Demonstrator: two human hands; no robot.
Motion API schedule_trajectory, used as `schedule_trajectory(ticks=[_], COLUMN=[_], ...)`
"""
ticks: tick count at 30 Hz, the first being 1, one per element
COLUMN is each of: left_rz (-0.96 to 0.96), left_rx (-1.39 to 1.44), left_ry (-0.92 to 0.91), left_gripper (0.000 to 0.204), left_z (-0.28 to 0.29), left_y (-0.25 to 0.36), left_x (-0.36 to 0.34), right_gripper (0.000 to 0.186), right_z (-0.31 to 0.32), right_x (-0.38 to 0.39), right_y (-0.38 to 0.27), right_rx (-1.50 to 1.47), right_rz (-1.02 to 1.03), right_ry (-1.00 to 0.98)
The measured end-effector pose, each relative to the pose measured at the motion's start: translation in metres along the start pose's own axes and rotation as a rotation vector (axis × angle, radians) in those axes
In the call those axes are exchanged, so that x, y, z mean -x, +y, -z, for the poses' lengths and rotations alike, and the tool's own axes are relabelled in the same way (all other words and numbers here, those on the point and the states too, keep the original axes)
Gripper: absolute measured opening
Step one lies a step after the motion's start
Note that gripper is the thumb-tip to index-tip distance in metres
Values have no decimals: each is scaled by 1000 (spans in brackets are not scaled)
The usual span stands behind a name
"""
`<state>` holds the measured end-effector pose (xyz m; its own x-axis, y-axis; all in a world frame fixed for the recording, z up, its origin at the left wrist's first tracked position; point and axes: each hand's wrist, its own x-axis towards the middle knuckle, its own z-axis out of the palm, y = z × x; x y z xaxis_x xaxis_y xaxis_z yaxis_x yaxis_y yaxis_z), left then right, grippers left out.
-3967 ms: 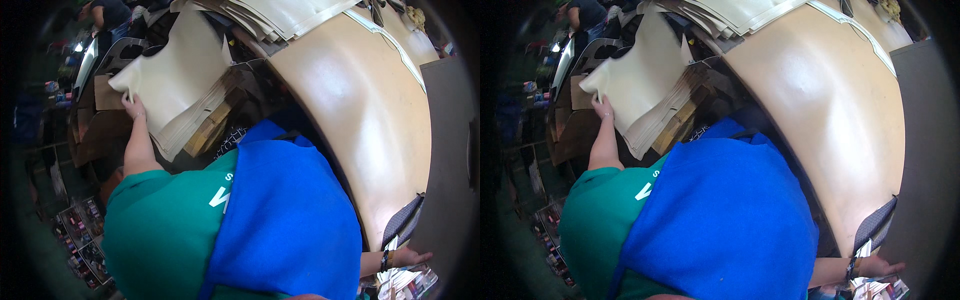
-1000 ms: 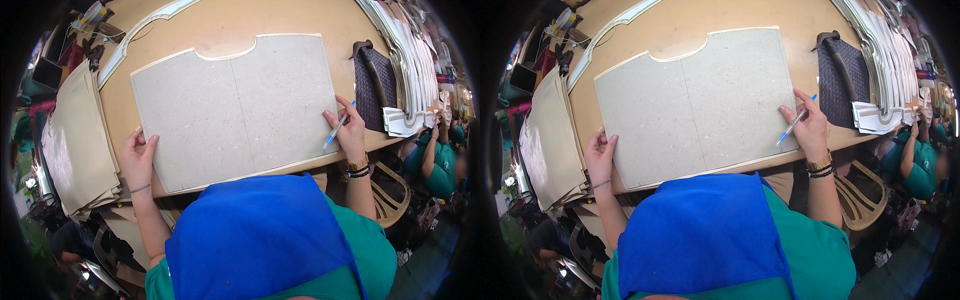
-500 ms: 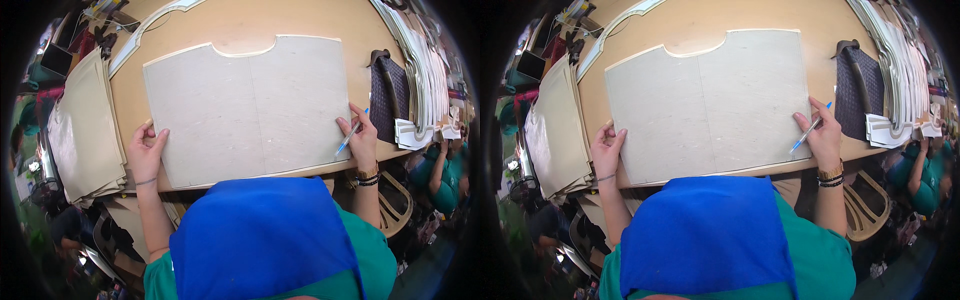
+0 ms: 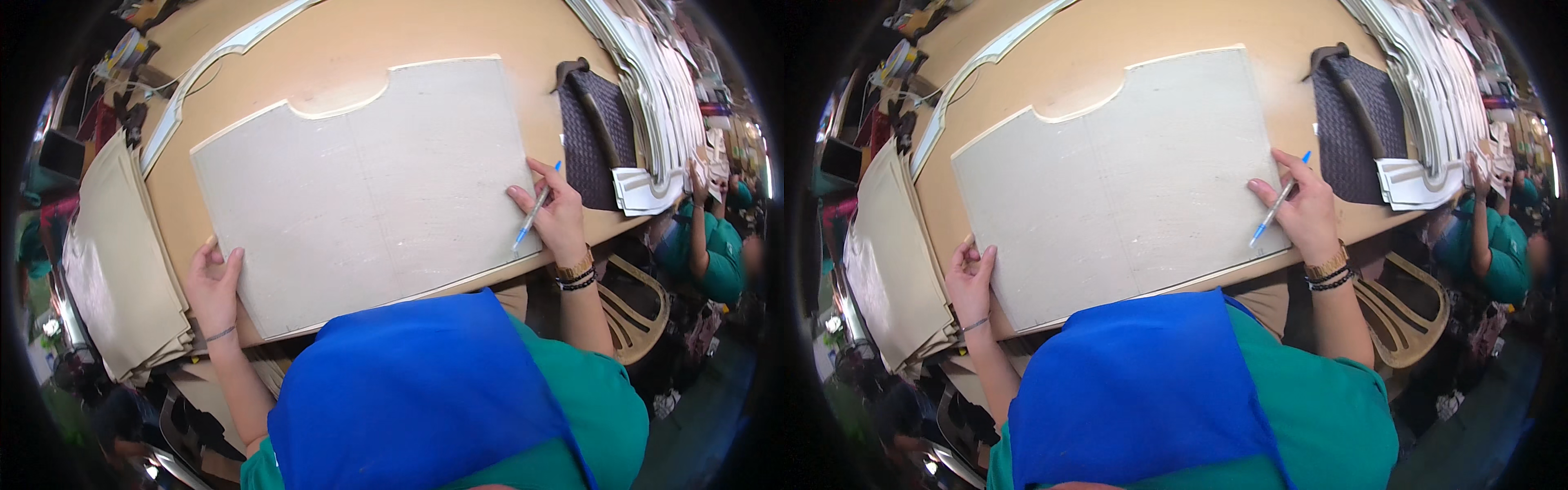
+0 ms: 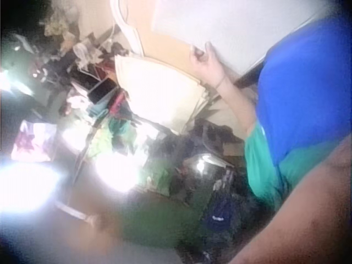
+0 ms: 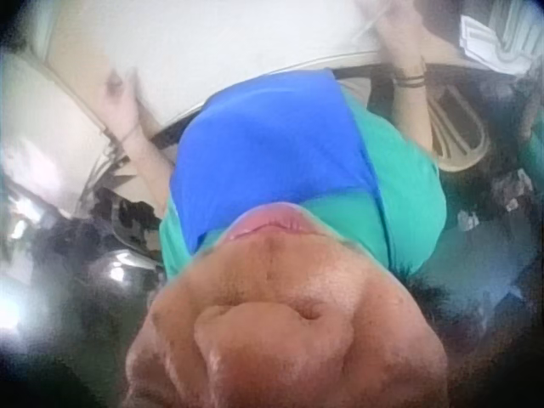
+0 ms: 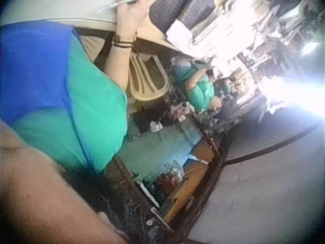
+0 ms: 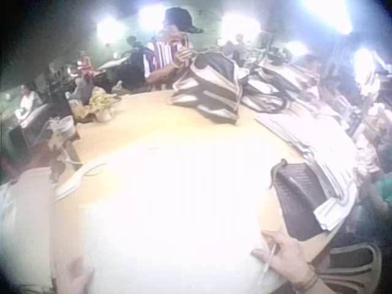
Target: The person places a pattern on a stack of beige fabric and traces the outline with a blue pen. They then lift the pattern, flip the fabric stack over, and repeat the tracing process on the other side.
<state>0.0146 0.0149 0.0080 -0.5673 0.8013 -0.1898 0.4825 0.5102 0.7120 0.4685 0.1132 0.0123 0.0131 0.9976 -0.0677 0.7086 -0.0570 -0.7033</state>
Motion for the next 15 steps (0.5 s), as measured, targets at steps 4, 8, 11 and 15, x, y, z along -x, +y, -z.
schedule_trajectory(ticks=[4,8,11,15], left_rz=[-11,-10,-44,11], left_rx=[4,62,59,53], left_ry=[-20,-25,-32,-27], left_gripper=[46,46,46,46], left_z=[2,1,2,1], left_y=[7,3,-6,7], left_x=[2,1,0,4], right_gripper=[56,55,55,55], right_z=[2,2,2,-1], right_x=[-1,-1,-1,-1], right_y=[-1,-7,-5,-2], right_rx=[12,12,16,-6], right_rz=[16,-9,-5,-20], right_ry=[-7,-9,-3,-12])
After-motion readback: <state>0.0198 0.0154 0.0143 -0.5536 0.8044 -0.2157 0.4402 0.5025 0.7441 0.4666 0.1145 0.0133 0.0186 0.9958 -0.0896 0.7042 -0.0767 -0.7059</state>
